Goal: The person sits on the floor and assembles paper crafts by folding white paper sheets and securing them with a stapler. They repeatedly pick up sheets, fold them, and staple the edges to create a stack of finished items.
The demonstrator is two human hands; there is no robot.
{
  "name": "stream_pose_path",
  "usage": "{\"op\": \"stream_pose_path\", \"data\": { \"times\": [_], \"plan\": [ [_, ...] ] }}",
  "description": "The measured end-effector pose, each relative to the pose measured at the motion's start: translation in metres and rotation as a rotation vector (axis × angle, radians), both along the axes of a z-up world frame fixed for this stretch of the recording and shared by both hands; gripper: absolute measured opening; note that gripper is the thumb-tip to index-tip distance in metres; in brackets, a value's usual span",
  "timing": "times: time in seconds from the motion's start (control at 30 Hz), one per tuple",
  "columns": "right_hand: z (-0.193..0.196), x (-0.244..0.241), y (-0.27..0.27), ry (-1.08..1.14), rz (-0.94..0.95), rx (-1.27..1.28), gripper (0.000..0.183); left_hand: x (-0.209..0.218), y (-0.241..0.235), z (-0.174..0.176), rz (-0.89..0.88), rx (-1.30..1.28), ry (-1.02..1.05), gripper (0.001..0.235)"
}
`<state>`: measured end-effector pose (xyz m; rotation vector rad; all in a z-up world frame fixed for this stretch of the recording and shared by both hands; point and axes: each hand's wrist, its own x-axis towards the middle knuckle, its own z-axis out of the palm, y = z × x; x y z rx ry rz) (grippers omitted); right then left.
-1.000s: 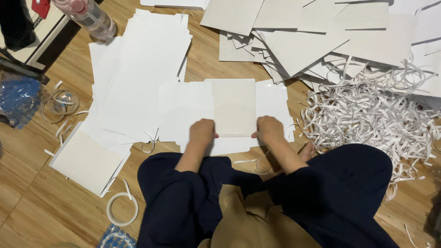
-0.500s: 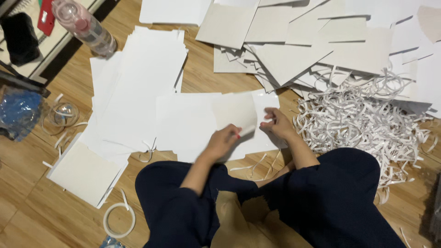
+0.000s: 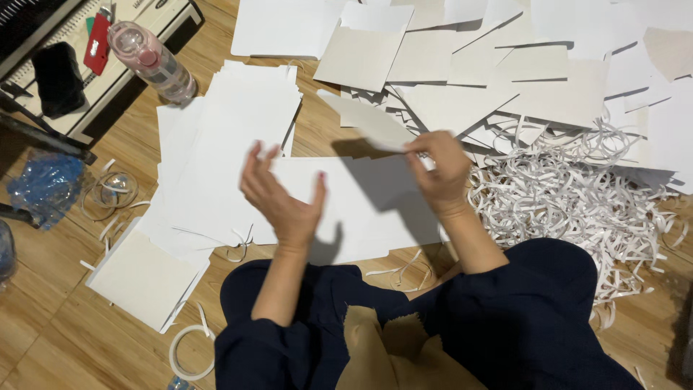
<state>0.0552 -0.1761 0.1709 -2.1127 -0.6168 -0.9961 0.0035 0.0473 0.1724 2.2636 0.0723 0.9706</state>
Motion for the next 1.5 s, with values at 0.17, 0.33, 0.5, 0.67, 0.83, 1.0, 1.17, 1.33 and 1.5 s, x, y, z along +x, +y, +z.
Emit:
{"op": "stream_pose_path", "data": {
  "times": [0.17, 0.33, 0.5, 0.67, 0.83, 1.0, 1.17, 1.33, 1.5],
  "plan": [
    [-0.117, -0.029, 0.031, -0.120, 0.045, -0.503, 0.016, -0.017, -0.046, -0.054, -0.355, 0.417, 0.456, 0.069],
    [-0.183, -0.067, 0.034, 0.060, 0.136, -0.691, 0.010, -0.030, -0.056, -0.150, -0.478, 0.437, 0.908, 0.054],
    [-0.182, -0.072, 0.031, 0.185, 0.184, -0.839, 0.004, -0.033, -0.051, -0.185, -0.428, 0.592, 0.740, 0.025],
    [-0.186, -0.067, 0.015, 0.260, 0.080, -0.844, 0.003, -0.034, -0.051, -0.181, -0.385, 0.651, 0.682, 0.012],
    [-0.176, -0.062, 0.017, 0.288, 0.072, -0.843, 0.009, -0.027, -0.057, -0.173, -0.330, 0.605, 0.736, 0.019],
    [-0.167, -0.043, 0.026, 0.725, 0.052, -0.756, 0.009, -0.011, -0.056, -0.173, -0.309, 0.494, 0.971, 0.031],
    [-0.163, 0.000, 0.016, 1.144, -0.049, -0.829, 0.019, 0.001, -0.050, -0.145, -0.234, 0.452, 1.186, 0.038],
    [-0.145, 0.017, -0.022, 1.284, -0.143, -0.838, 0.022, -0.001, -0.018, -0.130, -0.172, 0.440, 1.290, 0.048],
    [-0.159, 0.022, -0.044, 1.370, -0.125, -0.628, 0.014, -0.010, -0.008, -0.131, -0.006, 0.021, 1.292, 0.044]
  ]
}}
